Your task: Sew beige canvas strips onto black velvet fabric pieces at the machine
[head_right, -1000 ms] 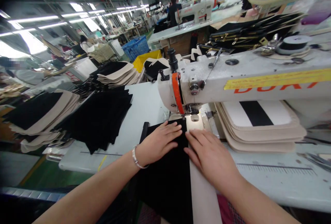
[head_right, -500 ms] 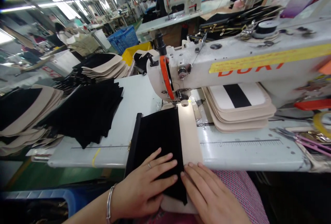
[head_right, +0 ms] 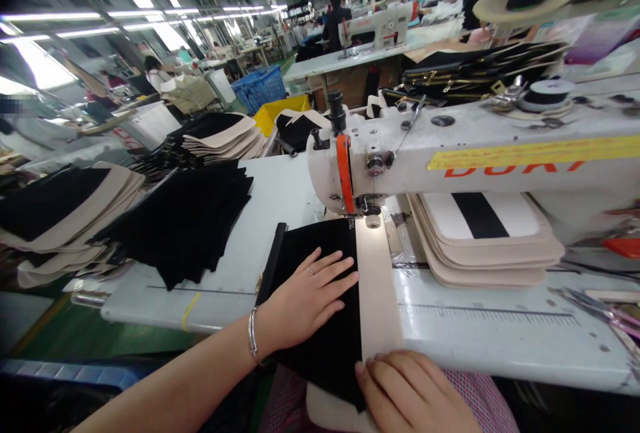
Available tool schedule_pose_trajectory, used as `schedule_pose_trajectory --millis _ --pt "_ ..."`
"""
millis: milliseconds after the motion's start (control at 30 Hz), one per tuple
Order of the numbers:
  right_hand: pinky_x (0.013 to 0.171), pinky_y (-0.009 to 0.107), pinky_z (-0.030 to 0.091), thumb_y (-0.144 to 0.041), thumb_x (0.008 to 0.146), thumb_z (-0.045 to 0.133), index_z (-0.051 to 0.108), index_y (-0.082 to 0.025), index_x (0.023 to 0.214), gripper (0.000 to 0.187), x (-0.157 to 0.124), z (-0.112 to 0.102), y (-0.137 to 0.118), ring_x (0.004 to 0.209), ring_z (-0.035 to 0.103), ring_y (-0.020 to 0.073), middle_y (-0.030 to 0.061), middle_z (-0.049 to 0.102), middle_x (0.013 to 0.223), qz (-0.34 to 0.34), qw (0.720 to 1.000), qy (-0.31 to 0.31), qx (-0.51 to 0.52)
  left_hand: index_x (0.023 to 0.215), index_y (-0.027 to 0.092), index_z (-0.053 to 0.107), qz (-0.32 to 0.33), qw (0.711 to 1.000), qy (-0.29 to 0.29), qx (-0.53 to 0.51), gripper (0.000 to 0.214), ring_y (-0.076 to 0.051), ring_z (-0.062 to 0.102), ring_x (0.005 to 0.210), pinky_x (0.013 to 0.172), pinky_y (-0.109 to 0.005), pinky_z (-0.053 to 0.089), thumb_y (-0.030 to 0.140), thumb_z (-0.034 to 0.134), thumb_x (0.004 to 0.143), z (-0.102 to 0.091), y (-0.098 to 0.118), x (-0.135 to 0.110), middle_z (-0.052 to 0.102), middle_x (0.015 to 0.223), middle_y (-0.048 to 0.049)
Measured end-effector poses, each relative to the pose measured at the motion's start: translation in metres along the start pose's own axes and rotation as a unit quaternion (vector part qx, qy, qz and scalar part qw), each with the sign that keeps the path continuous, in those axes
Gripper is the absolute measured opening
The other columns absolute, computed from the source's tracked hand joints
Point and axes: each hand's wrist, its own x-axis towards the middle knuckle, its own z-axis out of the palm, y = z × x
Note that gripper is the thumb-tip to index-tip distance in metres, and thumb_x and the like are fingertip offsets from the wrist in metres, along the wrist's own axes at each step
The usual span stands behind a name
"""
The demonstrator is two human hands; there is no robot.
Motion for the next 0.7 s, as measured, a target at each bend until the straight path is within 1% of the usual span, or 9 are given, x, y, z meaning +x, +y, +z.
schedule_pose_trajectory --millis 67,133,200,267,333,433,500,600,700 --pt "0.079 0.028 0.048 -0.037 0.099 0.034 0.067 -0.023 0.105 0.036 0.006 0.001 0.004 0.083 0.064 0.0128 -0.0038 0.07 0.091 0.02 1.0 0.007 0.008 0.14 0.024 0.041 0.005 1.0 0.0 -0.002 0.043 -0.024 0.028 0.142 0.118 -0.053 0.019 0.03 0.045 0.097 -0.004 -0.001 0.001 0.039 0.15 -0.0037" --pt "0.085 0.029 0.047 -0.033 0.098 0.037 0.067 -0.022 0.105 0.033 0.011 0.003 0.008 0.087 0.063 0.0132 -0.0037 0.069 0.092 0.03 0.999 0.009 0.025 0.137 0.023 0.044 0.027 0.999 -0.003 -0.018 0.041 -0.023 0.029 0.141 0.119 -0.051 0.019 0.029 0.046 0.097 -0.006 0.0 -0.002 0.042 0.147 -0.0047" --pt "0.09 0.03 0.045 -0.029 0.096 0.04 0.067 -0.02 0.106 0.03 0.014 0.006 0.012 0.091 0.062 0.0137 -0.0028 0.069 0.093 0.037 0.998 0.01 0.044 0.134 0.021 0.048 0.066 0.997 0.0 -0.049 0.04 -0.022 0.031 0.14 0.12 -0.049 0.018 0.036 0.047 0.096 -0.007 0.002 -0.009 0.047 0.143 -0.0052" --pt "0.095 0.033 0.043 -0.027 0.094 0.044 0.066 -0.019 0.108 0.027 0.015 0.012 0.015 0.093 0.061 0.0147 -0.0012 0.068 0.095 0.047 0.997 0.012 0.06 0.13 0.019 0.052 0.099 0.992 0.015 -0.082 0.045 -0.022 0.035 0.138 0.12 -0.047 0.016 0.046 0.048 0.095 -0.004 0.005 -0.018 0.053 0.138 -0.0057" --pt "0.097 0.036 0.042 -0.024 0.093 0.046 0.065 -0.017 0.111 0.027 0.015 0.017 0.018 0.096 0.059 0.0163 0.0009 0.068 0.098 0.061 0.995 0.011 0.072 0.126 0.018 0.055 0.111 0.988 0.035 -0.1 0.044 -0.021 0.039 0.136 0.121 -0.046 0.015 0.048 0.048 0.094 0.0 0.005 -0.024 0.057 0.133 -0.0056" --pt "0.097 0.039 0.042 -0.022 0.091 0.051 0.062 -0.016 0.116 0.028 0.015 0.023 0.021 0.1 0.056 0.0188 0.0033 0.066 0.105 0.078 0.994 -0.003 0.075 0.118 0.018 0.06 0.116 0.987 0.067 -0.094 0.028 -0.018 0.045 0.131 0.121 -0.042 0.019 0.032 0.05 0.096 0.007 0.0 -0.026 0.062 0.128 -0.0035" --pt "0.096 0.041 0.043 -0.024 0.089 0.057 0.061 -0.016 0.119 0.031 0.017 0.025 0.023 0.103 0.055 0.0207 0.0048 0.065 0.11 0.084 0.994 -0.026 0.068 0.114 0.018 0.061 0.119 0.986 0.085 -0.083 0.022 -0.016 0.047 0.129 0.121 -0.041 0.022 0.022 0.05 0.095 0.012 -0.006 -0.024 0.063 0.126 -0.0023" --pt "0.097 0.043 0.043 -0.03 0.089 0.06 0.058 -0.018 0.124 0.037 0.022 0.025 0.027 0.109 0.053 0.0235 0.0066 0.062 0.117 0.089 0.993 -0.057 0.057 0.113 0.018 0.062 0.121 0.985 0.098 -0.07 0.022 -0.016 0.048 0.128 0.12 -0.04 0.025 0.017 0.052 0.093 0.015 -0.016 -0.018 0.064 0.125 -0.0029" --pt "0.098 0.042 0.042 -0.027 0.091 0.057 0.058 -0.02 0.124 0.034 0.026 0.027 0.034 0.112 0.052 0.0229 0.0063 0.061 0.119 0.091 0.992 -0.068 0.054 0.115 0.018 0.062 0.125 0.986 0.095 -0.059 0.024 -0.015 0.05 0.127 0.118 -0.039 0.028 0.016 0.052 0.093 0.015 -0.023 -0.012 0.064 0.124 -0.0036"
